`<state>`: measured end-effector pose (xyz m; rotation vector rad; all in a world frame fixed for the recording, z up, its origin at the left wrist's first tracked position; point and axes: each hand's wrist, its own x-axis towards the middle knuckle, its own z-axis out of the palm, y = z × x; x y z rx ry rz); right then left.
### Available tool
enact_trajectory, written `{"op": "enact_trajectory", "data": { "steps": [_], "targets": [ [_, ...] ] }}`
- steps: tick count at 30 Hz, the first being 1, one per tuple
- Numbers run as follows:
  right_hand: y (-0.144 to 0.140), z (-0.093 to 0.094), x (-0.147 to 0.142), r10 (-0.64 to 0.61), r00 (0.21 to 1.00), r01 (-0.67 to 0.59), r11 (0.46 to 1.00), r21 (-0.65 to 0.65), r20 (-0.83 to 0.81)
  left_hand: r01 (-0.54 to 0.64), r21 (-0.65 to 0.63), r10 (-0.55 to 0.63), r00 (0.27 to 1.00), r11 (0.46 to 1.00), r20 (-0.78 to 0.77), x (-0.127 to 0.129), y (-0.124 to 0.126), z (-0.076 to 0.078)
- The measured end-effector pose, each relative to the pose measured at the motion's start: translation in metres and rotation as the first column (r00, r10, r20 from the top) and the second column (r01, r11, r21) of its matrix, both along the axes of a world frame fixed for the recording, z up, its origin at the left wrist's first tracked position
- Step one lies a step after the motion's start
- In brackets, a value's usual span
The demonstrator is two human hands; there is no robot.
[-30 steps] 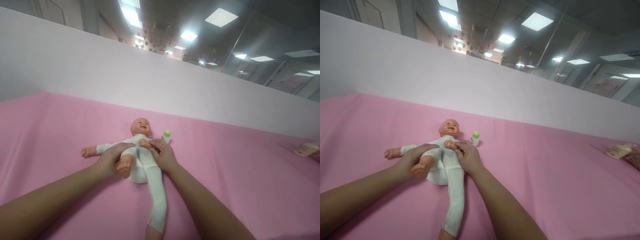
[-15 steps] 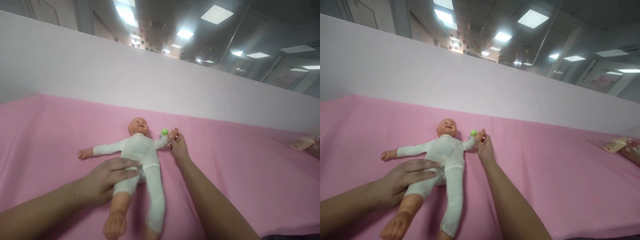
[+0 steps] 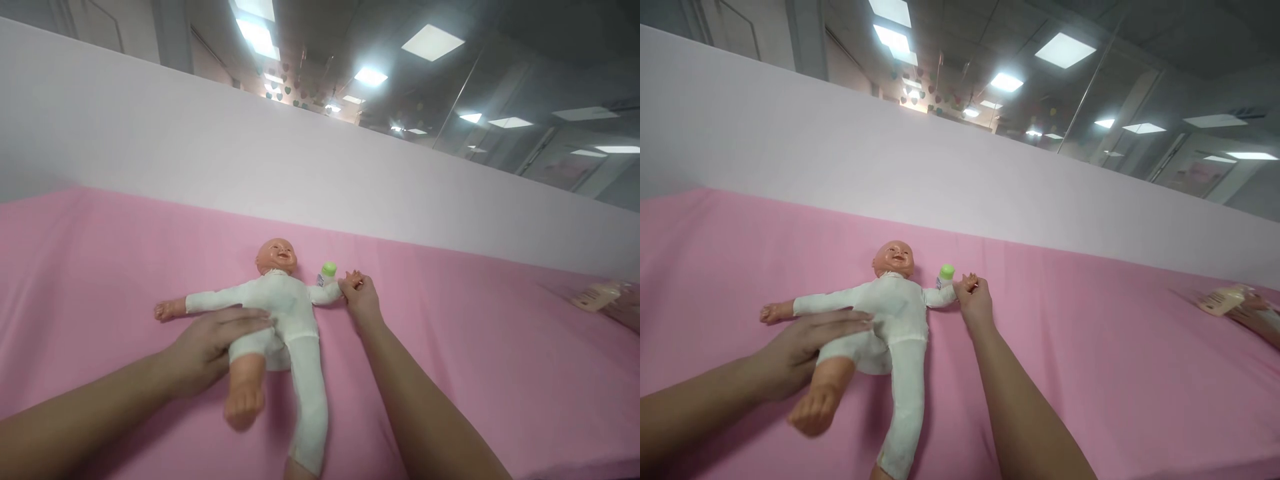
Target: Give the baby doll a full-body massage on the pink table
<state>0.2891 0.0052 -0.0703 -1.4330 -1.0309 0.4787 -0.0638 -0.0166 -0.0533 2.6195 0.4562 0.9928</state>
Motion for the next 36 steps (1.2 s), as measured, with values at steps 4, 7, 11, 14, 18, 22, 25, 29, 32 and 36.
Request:
{"op": "enact_trajectory", "data": {
  "steps": [4, 7, 11, 14, 18, 22, 25, 29, 32, 36],
  "targets": [
    [-0.01, 0.013, -0.036, 0.109, 0.987, -0.114, 0.993, 0.036, 0.122, -0.276, -0.095, 0.273, 0.961, 0.956, -0.047, -0.001, 0.022, -0.001],
    [-0.019, 0.016, -0.062, 0.254, 0.893, -0.255, 0.966, -0.046, 0.372, -0.325, -0.172, 0.309, 0.945, 0.93, -0.111, 0.005, 0.032, -0.002],
    [-0.024, 0.017, -0.078, 0.371, 0.735, -0.38, 0.919, -0.109, 0.567, -0.312, -0.195, 0.29, 0.947, 0.93, -0.136, 0.01, 0.036, -0.005],
    [-0.024, 0.017, -0.076, 0.386, 0.719, -0.374, 0.916, -0.147, 0.577, -0.27, -0.158, 0.257, 0.961, 0.95, -0.097, 0.007, 0.031, -0.005],
    [-0.023, 0.016, -0.062, 0.303, 0.831, -0.291, 0.952, -0.1, 0.466, -0.115, -0.08, 0.114, 0.993, 0.99, -0.024, 0.0, 0.017, -0.002],
    [-0.018, 0.014, -0.031, 0.147, 0.969, -0.157, 0.987, 0.035, 0.196, 0.032, 0.043, -0.03, 0.998, 0.999, -0.055, -0.004, 0.0, 0.01],
    [-0.011, 0.012, -0.003, 0.008, 0.986, 0.008, 0.996, -0.094, 0.166, 0.16, 0.085, -0.151, 0.983, 0.984, -0.102, -0.002, -0.011, 0.021],
    [-0.006, 0.011, 0.017, -0.056, 0.939, 0.174, 0.928, -0.328, 0.34, 0.225, 0.056, -0.211, 0.96, 0.973, -0.185, 0.005, -0.016, 0.026],
    [-0.007, 0.011, 0.018, 0.011, 0.87, 0.224, 0.882, -0.415, 0.493, 0.188, 0.051, -0.172, 0.959, 0.981, -0.224, 0.006, -0.015, 0.024],
    [-0.013, 0.014, 0.01, 0.079, 0.756, 0.281, 0.857, -0.431, 0.649, 0.06, 0.023, -0.051, 0.956, 0.998, -0.29, 0.004, -0.012, 0.02]
  ]
}}
